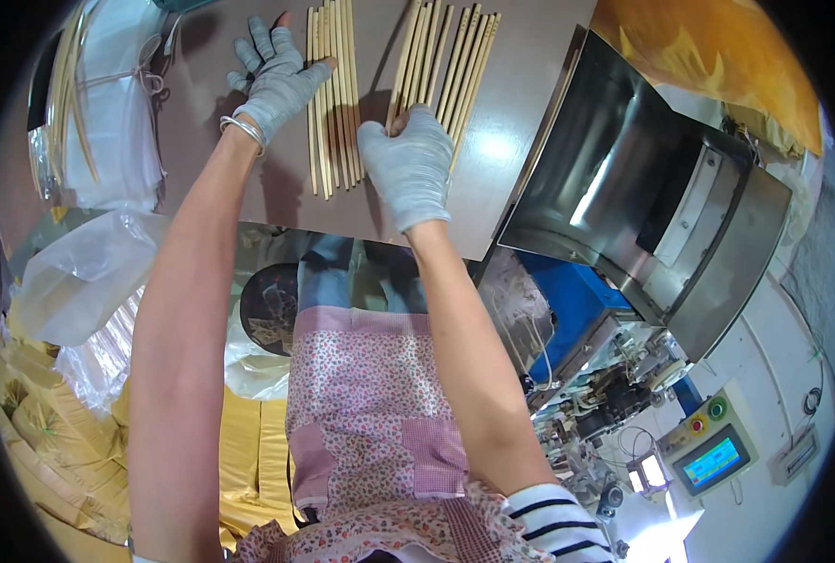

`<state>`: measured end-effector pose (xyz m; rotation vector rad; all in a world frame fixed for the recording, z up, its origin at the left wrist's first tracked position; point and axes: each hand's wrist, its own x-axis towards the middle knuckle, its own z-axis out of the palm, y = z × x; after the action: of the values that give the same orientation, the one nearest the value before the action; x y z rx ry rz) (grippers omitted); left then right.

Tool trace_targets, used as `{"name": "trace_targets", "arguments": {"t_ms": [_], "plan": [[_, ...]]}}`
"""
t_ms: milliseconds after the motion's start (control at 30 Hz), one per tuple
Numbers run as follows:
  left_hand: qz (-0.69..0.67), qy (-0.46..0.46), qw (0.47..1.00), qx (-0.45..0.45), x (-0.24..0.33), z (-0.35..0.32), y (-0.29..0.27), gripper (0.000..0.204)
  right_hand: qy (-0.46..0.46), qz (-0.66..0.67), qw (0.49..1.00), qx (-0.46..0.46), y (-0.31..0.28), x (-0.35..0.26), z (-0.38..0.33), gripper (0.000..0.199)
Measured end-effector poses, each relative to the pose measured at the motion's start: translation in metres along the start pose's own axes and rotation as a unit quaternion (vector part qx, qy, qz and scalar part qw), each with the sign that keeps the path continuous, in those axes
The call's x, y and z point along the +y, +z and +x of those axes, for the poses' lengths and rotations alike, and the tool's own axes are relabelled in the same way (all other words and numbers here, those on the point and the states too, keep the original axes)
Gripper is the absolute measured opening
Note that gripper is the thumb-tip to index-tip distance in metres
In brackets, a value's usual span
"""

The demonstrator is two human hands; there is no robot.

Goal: Arranging and sorting wooden sticks into bundles on a machine tray on a production floor.

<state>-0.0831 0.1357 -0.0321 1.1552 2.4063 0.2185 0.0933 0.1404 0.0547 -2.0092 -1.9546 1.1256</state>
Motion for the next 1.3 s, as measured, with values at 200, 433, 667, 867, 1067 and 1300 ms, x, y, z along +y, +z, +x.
{"name": "trace_targets", "arguments": {"t_ms": [200,433,667,867,1067,1300], "plan": [[0.032,-0.005,0.999,-0.013,0.002,-0.002,-0.004,0.100,-0.052,0.118,0.989,-0.077,0.016,-0.005,-0.018,0.018],[0.085,-0.074,0.988,-0.110,0.032,-0.012,-0.030,0.087,-0.126,-0.022,0.991,-0.038,0.038,-0.010,-0.006,0.028],[0.022,-0.018,0.998,-0.063,0.015,-0.007,-0.015,0.091,-0.085,-0.132,0.985,-0.070,0.046,-0.031,-0.003,0.022],[0.019,-0.016,0.997,-0.067,0.011,-0.011,-0.020,0.090,-0.082,-0.193,0.973,-0.096,0.058,-0.041,0.006,0.022],[-0.018,-0.022,0.998,-0.062,0.016,-0.009,-0.022,0.089,-0.076,-0.085,0.989,-0.094,0.044,-0.035,0.014,0.032],[-0.001,-0.025,0.997,-0.072,0.019,0.002,-0.017,0.087,-0.028,0.099,0.986,-0.129,-0.093,-0.012,-0.023,0.034]]}}
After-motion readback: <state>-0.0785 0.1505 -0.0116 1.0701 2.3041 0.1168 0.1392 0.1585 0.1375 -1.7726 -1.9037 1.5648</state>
